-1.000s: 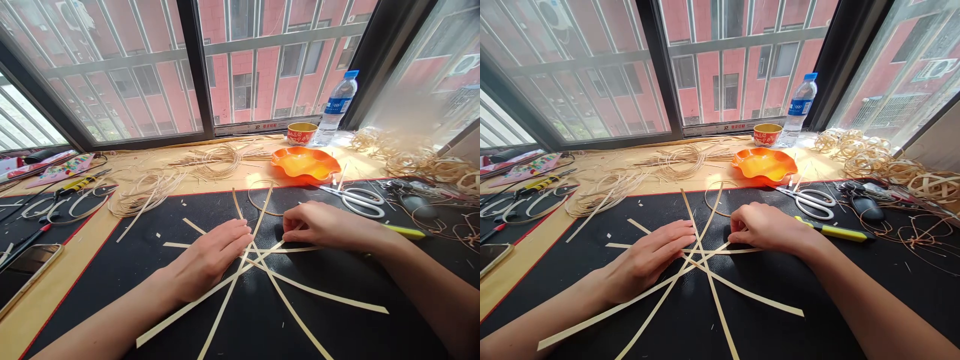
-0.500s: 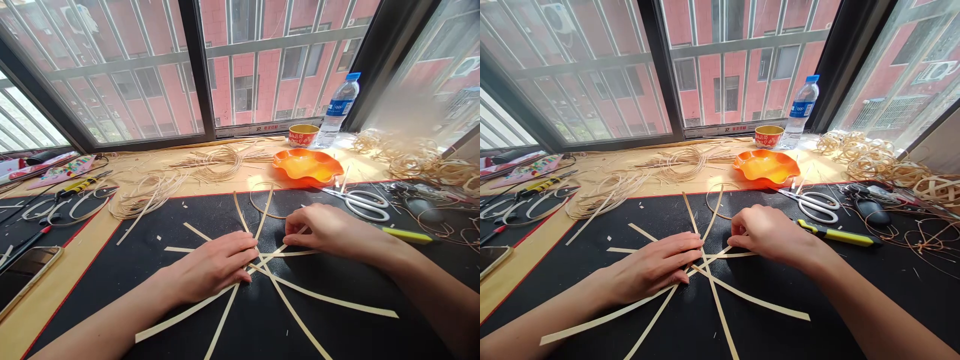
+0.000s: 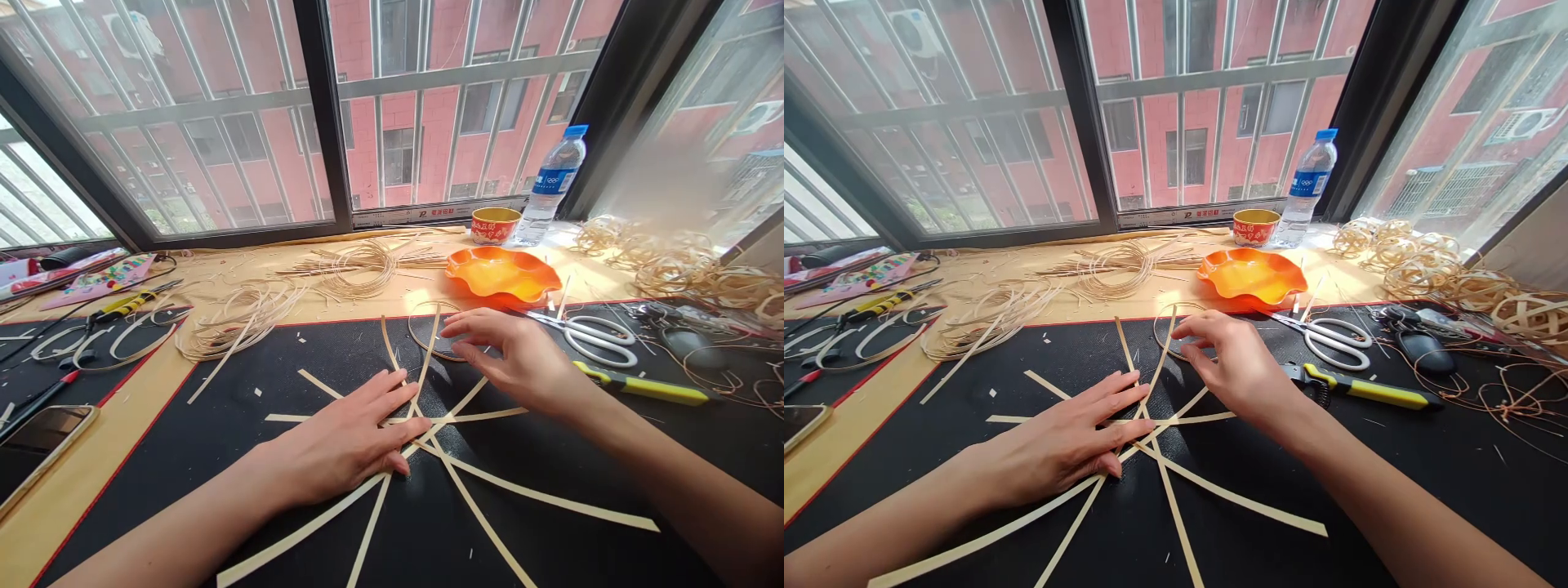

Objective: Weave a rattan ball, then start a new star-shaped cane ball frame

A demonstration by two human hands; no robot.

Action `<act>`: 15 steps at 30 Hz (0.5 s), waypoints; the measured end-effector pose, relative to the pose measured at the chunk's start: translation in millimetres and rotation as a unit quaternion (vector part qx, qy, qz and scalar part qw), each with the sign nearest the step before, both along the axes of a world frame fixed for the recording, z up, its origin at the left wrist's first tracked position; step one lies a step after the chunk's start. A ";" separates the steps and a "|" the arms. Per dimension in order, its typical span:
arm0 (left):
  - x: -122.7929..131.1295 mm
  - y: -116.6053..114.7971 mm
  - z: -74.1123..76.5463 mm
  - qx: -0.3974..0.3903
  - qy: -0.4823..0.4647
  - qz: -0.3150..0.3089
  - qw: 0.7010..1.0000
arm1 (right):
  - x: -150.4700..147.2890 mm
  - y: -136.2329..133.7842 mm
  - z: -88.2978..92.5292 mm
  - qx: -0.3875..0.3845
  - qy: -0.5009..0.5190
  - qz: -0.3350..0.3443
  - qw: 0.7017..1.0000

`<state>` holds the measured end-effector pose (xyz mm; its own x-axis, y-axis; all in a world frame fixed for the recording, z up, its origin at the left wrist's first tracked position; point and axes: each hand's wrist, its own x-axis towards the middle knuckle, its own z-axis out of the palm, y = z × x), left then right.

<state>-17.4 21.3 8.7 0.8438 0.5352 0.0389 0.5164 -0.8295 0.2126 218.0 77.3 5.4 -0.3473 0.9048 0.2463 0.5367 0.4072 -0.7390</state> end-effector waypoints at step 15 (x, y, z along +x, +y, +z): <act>4.5 -2.2 6.0 -0.057 0.104 0.029 0.993 | -8.8 0.0 -8.3 -0.191 0.015 0.147 0.970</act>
<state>-12.9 19.1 14.7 0.7950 0.5740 -0.1963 0.6050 -0.7741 0.1864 209.2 77.3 -3.0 -0.6014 0.7955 -0.0742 0.4148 0.2315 -0.8800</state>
